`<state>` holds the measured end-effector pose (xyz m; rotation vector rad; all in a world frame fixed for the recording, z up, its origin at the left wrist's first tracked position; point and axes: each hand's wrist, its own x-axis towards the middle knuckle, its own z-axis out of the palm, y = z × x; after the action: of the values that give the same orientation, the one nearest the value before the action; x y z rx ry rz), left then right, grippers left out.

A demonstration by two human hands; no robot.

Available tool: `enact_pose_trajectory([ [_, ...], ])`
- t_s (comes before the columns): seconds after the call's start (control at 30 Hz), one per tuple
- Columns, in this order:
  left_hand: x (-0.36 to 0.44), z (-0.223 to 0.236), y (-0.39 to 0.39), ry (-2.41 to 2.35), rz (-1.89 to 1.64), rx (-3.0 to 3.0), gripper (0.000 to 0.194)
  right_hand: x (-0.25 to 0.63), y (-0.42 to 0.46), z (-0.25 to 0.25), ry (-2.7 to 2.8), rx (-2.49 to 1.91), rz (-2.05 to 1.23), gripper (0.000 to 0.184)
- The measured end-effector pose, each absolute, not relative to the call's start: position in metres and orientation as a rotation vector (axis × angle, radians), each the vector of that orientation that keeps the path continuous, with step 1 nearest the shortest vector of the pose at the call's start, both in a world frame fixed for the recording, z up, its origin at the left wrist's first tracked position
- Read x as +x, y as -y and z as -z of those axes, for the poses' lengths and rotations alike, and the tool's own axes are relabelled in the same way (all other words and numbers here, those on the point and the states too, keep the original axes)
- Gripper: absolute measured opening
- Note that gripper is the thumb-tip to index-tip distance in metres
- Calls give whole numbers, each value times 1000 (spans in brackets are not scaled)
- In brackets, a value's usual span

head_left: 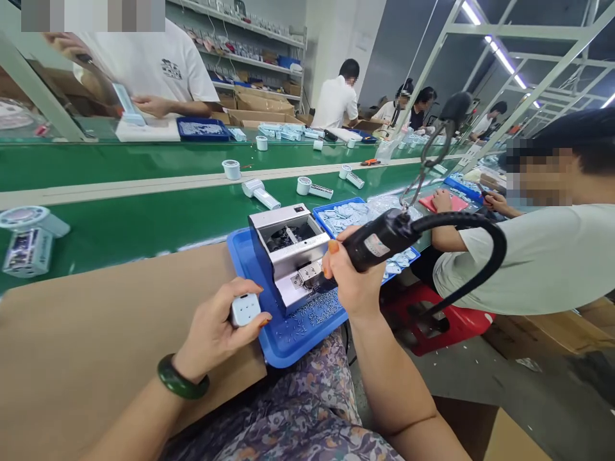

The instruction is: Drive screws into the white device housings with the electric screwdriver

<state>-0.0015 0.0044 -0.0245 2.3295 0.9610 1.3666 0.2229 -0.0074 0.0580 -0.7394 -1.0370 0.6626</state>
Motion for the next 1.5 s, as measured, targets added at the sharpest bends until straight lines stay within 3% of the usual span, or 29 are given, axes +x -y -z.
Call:
enact_pose_trajectory([
  [0.27,-1,26,-4,-958,-1391,2359,22,231,16,-68,995,-616,-566,17],
  [0.63,-6,30,-5,-959,-1351,2326,24,222,8,-60,1018,-762,-631,19],
  [1.0,10,18,-2,-907,-1220,2367,22,223,34,-104,910,-474,-776,15],
  [1.13,8,17,-2,-895,-1294,2357,17,226,18,-88,996,-558,-635,15],
  [1.5,6,14,-1,-874,-1318,2373,16,220,7,-61,1047,-753,-629,23],
])
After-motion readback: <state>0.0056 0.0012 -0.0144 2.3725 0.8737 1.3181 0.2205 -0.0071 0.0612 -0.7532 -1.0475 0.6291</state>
